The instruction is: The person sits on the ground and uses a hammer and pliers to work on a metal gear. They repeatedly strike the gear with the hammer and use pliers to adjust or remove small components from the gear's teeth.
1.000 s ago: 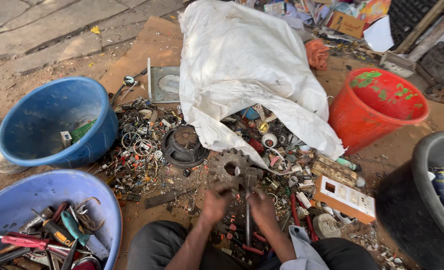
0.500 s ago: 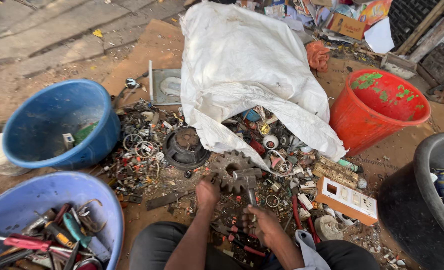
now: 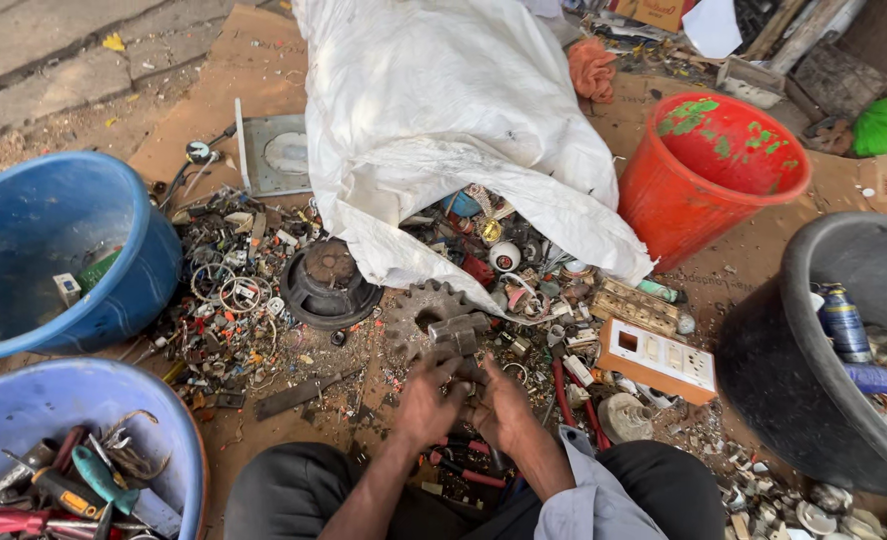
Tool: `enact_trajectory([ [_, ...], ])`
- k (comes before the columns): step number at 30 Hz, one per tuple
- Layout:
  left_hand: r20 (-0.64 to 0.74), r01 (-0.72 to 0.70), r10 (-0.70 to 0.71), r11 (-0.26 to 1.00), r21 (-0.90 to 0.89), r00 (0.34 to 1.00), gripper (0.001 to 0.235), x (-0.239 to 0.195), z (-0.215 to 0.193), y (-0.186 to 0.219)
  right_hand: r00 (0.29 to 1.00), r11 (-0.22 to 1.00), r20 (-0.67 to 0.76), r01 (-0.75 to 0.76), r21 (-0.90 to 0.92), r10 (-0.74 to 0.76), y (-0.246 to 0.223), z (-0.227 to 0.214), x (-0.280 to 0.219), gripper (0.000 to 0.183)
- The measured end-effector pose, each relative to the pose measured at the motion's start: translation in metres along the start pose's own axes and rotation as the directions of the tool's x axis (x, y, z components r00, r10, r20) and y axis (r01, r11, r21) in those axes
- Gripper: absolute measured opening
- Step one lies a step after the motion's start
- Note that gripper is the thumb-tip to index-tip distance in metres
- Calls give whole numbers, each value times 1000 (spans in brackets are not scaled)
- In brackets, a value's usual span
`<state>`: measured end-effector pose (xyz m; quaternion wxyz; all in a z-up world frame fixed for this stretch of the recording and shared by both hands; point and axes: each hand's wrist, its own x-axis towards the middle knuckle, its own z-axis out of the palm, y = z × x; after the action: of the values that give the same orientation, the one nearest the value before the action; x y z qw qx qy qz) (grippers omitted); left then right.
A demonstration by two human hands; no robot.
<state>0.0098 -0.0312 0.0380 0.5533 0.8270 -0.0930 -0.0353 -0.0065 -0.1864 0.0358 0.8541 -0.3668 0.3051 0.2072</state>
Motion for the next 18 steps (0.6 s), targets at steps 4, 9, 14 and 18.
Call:
enact_trajectory([
  [4, -272, 139, -140, 990, -24, 952, 40, 6, -23, -20, 997, 997, 21, 71, 25, -72, -17, -32, -2, 53],
  [9, -331, 236, -366, 898, -373, 870, 41, -33, -56, -69, 770, 725, -358, 628, 282, -528, -136, -136, -17, 25],
  [14, -229, 399, -494, 844, -359, 839, 44, -48, -35, -67, 803, 885, -446, 463, 51, -395, -169, -182, 9, 18],
  [18, -236, 310, -294, 950, 34, 926, 43, -12, -28, -55, 910, 127, -68, -17, -992, -408, -86, -135, 61, 18],
])
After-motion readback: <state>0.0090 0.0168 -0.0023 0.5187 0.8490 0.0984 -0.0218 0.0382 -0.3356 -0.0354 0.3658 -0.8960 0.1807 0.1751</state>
